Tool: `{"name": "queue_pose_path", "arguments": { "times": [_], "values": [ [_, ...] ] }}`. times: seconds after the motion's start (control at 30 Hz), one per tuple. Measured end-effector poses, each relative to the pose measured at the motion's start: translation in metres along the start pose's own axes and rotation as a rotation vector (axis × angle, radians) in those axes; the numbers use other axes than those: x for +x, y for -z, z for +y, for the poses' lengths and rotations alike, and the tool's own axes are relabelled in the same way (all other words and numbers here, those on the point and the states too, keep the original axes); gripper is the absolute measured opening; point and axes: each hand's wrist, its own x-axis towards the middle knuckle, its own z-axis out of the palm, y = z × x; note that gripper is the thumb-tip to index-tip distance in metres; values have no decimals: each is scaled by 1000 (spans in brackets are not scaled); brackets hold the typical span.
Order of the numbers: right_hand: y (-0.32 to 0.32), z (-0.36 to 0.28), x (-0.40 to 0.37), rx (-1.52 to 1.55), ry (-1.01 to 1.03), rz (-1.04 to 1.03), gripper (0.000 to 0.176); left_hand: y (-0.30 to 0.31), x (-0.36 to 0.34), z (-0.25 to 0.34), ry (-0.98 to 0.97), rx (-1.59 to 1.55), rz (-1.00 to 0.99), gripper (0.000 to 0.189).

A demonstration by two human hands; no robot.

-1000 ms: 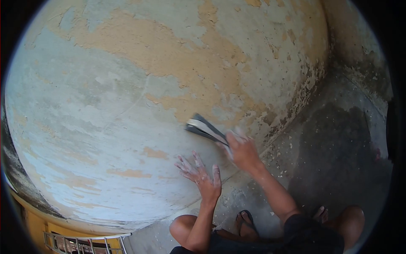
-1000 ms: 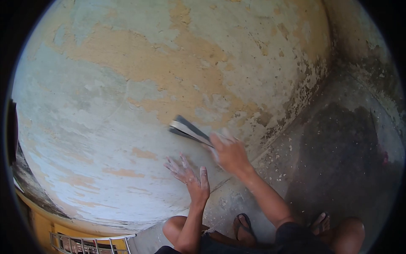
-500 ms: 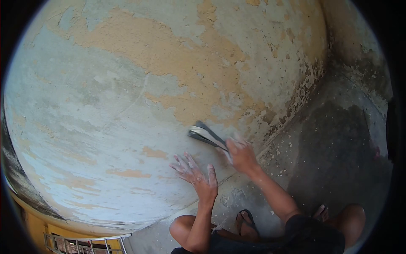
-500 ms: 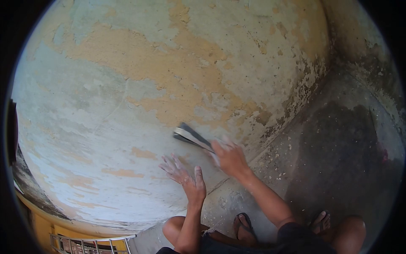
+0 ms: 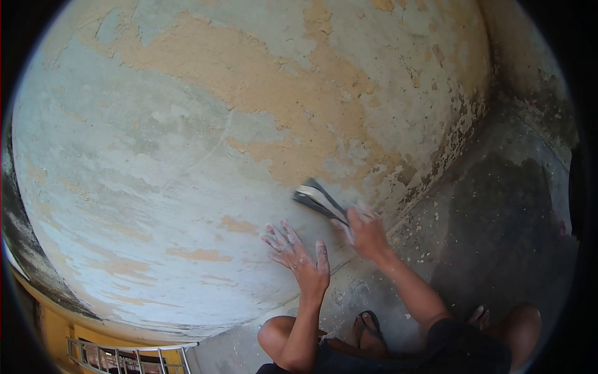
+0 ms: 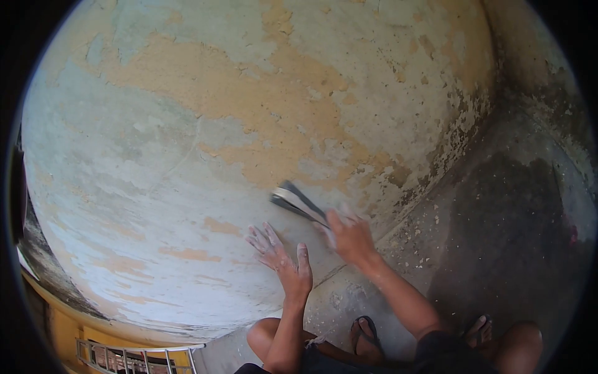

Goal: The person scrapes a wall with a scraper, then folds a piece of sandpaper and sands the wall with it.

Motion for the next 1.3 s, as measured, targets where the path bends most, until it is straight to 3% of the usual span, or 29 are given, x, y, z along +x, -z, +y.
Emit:
{"name": "queue_pose_path", "arguments": {
  "times": [0.13,0.37,0.63,0.87,1.13,1.3],
  "values": [
    [9,-36,35,62,82,91,27,-4,2,2,-2,13,40,88],
    [2,32,-26,-21,-24,4,28,-6,0,-6,1,81,-21,91],
    [4,-21,25,24,21,38,27,-10,3,-5,3,76,16,91],
    [2,21,-16,-13,-57,-2,28,-5,3,-10,-8,104,-51,91],
    [17,-32,42,56,43,92,28,-13,4,-8,-1,105,2,94],
    [12,9,-3,-5,20,6,27,-9,3,-9,10,138,-60,94]
  ]
}}
